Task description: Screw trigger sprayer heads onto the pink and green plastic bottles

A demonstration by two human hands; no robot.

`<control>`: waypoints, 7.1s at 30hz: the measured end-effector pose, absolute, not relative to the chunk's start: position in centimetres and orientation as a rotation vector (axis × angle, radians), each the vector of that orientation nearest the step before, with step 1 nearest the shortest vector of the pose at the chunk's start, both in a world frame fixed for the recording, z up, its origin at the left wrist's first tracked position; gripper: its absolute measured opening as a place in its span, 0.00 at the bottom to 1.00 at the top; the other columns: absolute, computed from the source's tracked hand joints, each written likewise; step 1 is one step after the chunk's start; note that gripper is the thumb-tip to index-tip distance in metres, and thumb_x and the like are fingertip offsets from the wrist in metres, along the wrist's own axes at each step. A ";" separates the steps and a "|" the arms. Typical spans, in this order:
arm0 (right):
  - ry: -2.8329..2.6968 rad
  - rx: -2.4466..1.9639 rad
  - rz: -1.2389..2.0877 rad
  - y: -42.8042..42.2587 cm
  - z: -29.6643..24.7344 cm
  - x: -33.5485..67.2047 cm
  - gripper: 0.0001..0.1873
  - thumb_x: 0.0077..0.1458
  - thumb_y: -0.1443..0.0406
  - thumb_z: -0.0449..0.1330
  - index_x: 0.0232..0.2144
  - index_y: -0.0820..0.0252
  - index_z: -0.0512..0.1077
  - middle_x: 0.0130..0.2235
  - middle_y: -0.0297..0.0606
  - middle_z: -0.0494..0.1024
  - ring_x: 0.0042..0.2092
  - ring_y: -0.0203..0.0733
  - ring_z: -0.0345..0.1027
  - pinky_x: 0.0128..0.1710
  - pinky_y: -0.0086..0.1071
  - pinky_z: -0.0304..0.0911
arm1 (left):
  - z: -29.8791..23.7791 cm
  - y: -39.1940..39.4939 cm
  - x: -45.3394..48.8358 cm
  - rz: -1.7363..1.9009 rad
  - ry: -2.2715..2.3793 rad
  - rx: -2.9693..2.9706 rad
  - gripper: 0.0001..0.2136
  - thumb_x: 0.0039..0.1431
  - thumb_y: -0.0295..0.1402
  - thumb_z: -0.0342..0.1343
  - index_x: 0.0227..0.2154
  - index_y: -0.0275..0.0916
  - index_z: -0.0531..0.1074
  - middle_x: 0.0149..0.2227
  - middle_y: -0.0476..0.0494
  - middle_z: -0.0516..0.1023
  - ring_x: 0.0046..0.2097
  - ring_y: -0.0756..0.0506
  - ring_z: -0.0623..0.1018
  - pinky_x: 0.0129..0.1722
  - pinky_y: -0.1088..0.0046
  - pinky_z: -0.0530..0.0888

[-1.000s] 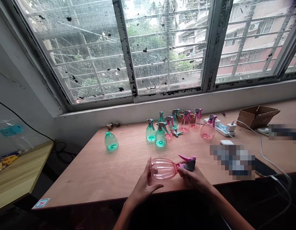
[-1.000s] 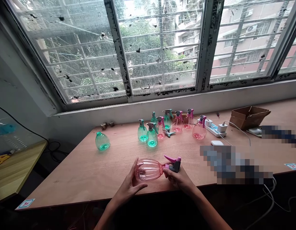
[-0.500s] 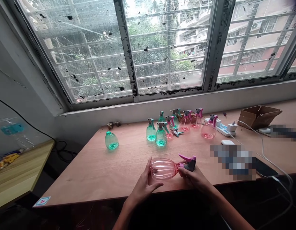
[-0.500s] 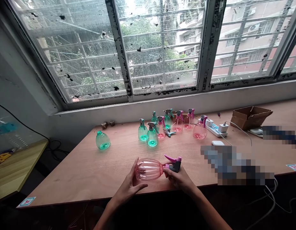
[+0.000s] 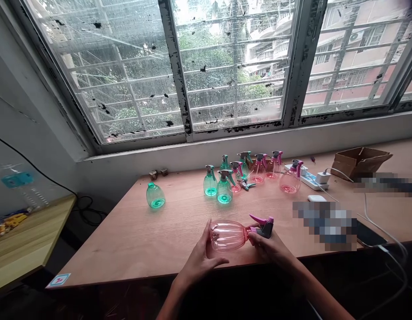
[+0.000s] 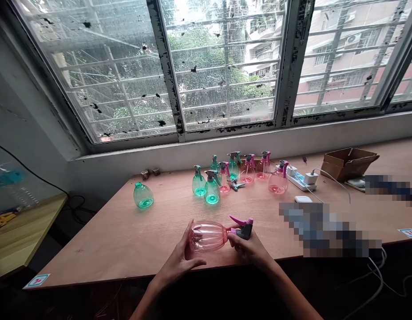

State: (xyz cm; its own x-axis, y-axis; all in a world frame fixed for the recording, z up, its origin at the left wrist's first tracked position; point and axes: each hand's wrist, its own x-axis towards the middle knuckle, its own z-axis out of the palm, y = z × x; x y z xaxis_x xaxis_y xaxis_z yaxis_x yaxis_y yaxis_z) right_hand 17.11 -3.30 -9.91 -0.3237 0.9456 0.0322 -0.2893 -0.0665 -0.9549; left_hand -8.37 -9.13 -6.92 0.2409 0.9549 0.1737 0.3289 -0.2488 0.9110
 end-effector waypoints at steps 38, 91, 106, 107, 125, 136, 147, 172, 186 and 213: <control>-1.215 -0.813 1.574 -3.4 -9.5 17.0 0.23 0.49 0.51 0.69 0.37 0.60 0.69 0.23 0.30 0.72 0.18 0.29 0.55 0.15 0.23 0.48 | -6.8 -9.4 -8.6 0.989 1.154 1.656 0.51 0.48 0.39 0.69 0.68 0.44 0.41 0.53 0.37 0.70 0.57 0.37 0.71 0.59 0.57 0.66; -1.176 -0.803 1.567 -3.5 -9.4 16.9 0.24 0.47 0.51 0.70 0.38 0.59 0.69 0.22 0.29 0.71 0.18 0.29 0.55 0.16 0.24 0.46 | -6.9 -9.2 -8.3 1.069 1.184 1.675 0.45 0.51 0.41 0.67 0.67 0.44 0.47 0.61 0.35 0.66 0.62 0.33 0.66 0.64 0.51 0.59; -1.212 -0.753 1.581 -3.2 -10.1 17.1 0.20 0.52 0.55 0.68 0.39 0.58 0.66 0.24 0.29 0.72 0.18 0.28 0.55 0.16 0.22 0.47 | -6.8 -9.2 -8.3 1.049 1.161 1.754 0.47 0.54 0.36 0.65 0.68 0.45 0.39 0.65 0.36 0.61 0.62 0.38 0.67 0.64 0.56 0.61; -1.215 -0.751 1.580 -3.2 -10.1 17.1 0.20 0.52 0.55 0.68 0.39 0.58 0.66 0.24 0.29 0.72 0.18 0.28 0.55 0.16 0.22 0.47 | -6.7 -9.3 -8.3 1.046 1.162 1.755 0.47 0.55 0.35 0.65 0.68 0.45 0.38 0.63 0.36 0.63 0.61 0.39 0.68 0.63 0.57 0.61; -1.204 -0.744 1.582 -3.2 -9.7 17.0 0.21 0.51 0.54 0.69 0.39 0.59 0.68 0.24 0.29 0.71 0.18 0.27 0.54 0.16 0.22 0.46 | -7.2 -9.1 -8.4 1.049 1.181 1.726 0.49 0.54 0.36 0.65 0.68 0.47 0.35 0.54 0.39 0.71 0.57 0.41 0.72 0.62 0.56 0.62; -1.192 -0.743 1.589 -3.3 -9.6 16.9 0.22 0.50 0.52 0.69 0.38 0.58 0.67 0.23 0.29 0.72 0.17 0.27 0.54 0.15 0.22 0.46 | -6.9 -9.1 -8.4 1.059 1.204 1.712 0.47 0.55 0.38 0.65 0.68 0.47 0.38 0.56 0.38 0.72 0.58 0.39 0.71 0.62 0.55 0.61; -1.188 -0.766 1.584 -3.4 -9.5 16.9 0.23 0.48 0.52 0.70 0.38 0.59 0.69 0.23 0.29 0.72 0.17 0.29 0.55 0.16 0.23 0.46 | -6.7 -9.2 -8.3 1.034 1.198 1.688 0.42 0.56 0.42 0.62 0.68 0.42 0.46 0.59 0.34 0.68 0.60 0.36 0.69 0.62 0.57 0.62; -1.200 -0.753 1.582 -3.5 -9.3 16.8 0.21 0.50 0.53 0.69 0.37 0.59 0.68 0.23 0.31 0.73 0.18 0.29 0.55 0.16 0.24 0.48 | -6.9 -9.3 -8.3 1.033 1.204 1.724 0.49 0.55 0.38 0.65 0.68 0.44 0.34 0.56 0.37 0.70 0.59 0.39 0.69 0.63 0.55 0.59; -1.212 -0.747 1.581 -3.4 -9.6 16.9 0.21 0.50 0.52 0.68 0.37 0.59 0.68 0.23 0.30 0.73 0.17 0.28 0.54 0.15 0.23 0.46 | -7.0 -9.3 -8.3 1.067 1.206 1.713 0.48 0.53 0.37 0.66 0.68 0.44 0.38 0.56 0.38 0.71 0.58 0.40 0.70 0.62 0.58 0.62; -1.182 -0.772 1.584 -3.4 -9.7 16.9 0.23 0.48 0.51 0.70 0.38 0.59 0.68 0.23 0.29 0.72 0.17 0.27 0.56 0.16 0.22 0.47 | -6.5 -9.4 -8.2 1.058 1.239 1.729 0.44 0.55 0.38 0.64 0.68 0.44 0.43 0.60 0.37 0.66 0.60 0.38 0.68 0.63 0.56 0.60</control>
State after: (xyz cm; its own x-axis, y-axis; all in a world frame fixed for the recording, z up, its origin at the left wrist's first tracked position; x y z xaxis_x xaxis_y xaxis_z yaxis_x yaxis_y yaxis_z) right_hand 16.94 -3.39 -9.68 -0.3219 0.9449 0.0604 -0.3274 -0.0512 -0.9435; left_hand -8.21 -9.36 -6.53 0.1910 0.9618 0.1961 0.3440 -0.2527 0.9043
